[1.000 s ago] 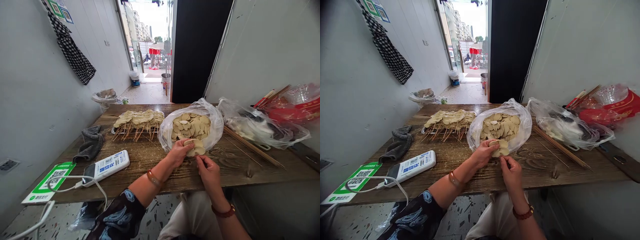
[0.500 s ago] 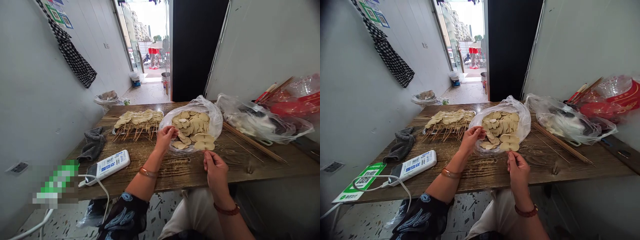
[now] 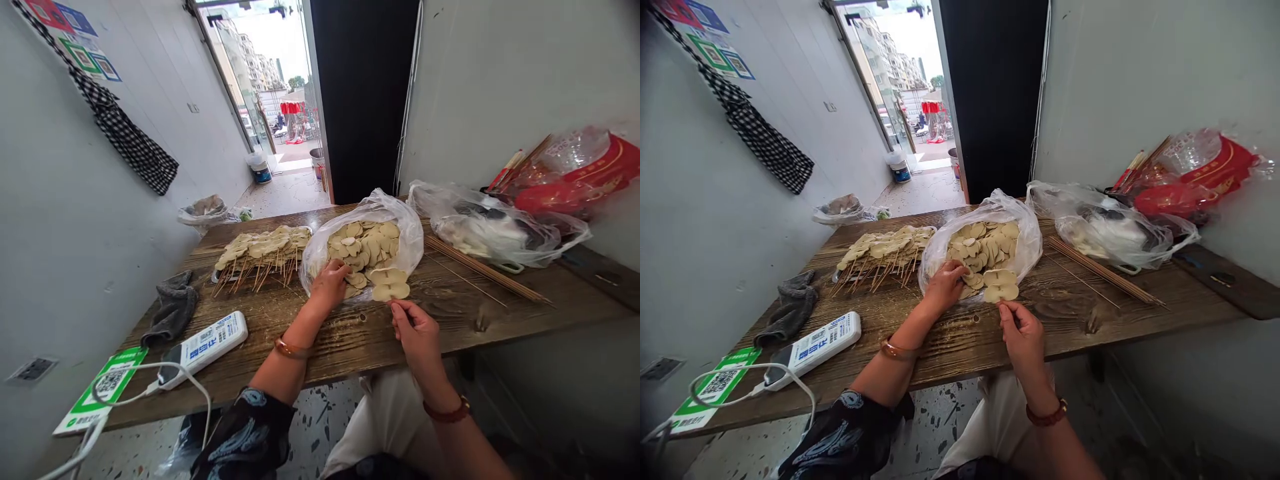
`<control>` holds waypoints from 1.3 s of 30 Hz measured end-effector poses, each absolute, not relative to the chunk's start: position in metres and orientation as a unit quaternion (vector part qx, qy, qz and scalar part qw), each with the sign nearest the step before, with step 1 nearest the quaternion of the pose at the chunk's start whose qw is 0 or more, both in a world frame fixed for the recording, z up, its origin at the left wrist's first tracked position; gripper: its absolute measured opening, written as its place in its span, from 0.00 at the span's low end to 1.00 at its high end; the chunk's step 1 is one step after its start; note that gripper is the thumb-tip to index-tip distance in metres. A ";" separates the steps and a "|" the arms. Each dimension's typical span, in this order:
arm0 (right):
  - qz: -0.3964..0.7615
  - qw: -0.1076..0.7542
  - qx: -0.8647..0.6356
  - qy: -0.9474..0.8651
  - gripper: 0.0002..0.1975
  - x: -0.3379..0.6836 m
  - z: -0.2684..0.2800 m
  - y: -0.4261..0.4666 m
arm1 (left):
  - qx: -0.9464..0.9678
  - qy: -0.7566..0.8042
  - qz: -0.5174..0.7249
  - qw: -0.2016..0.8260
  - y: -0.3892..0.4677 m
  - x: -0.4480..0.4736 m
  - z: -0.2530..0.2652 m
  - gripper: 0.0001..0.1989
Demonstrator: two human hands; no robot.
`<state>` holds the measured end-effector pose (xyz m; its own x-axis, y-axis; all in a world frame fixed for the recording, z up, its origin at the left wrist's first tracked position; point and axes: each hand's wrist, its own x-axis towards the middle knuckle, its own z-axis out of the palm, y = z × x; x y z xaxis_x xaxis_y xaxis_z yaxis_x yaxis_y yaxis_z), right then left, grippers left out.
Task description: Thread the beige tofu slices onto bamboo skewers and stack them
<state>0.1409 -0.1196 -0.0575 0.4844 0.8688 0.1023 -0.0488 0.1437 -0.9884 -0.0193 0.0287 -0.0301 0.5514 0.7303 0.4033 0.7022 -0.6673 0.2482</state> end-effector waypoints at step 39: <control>0.333 0.639 -0.578 -0.383 0.20 0.142 -0.060 -0.121 | 0.708 0.528 0.440 0.163 0.034 -0.028 -0.013 0.05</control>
<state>0.1418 -0.1207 -0.0605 0.4851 0.8683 0.1036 0.0173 0.1089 -0.9939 -0.0282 0.0336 -0.0129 0.0552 0.8914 0.4498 0.6042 -0.3885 0.6958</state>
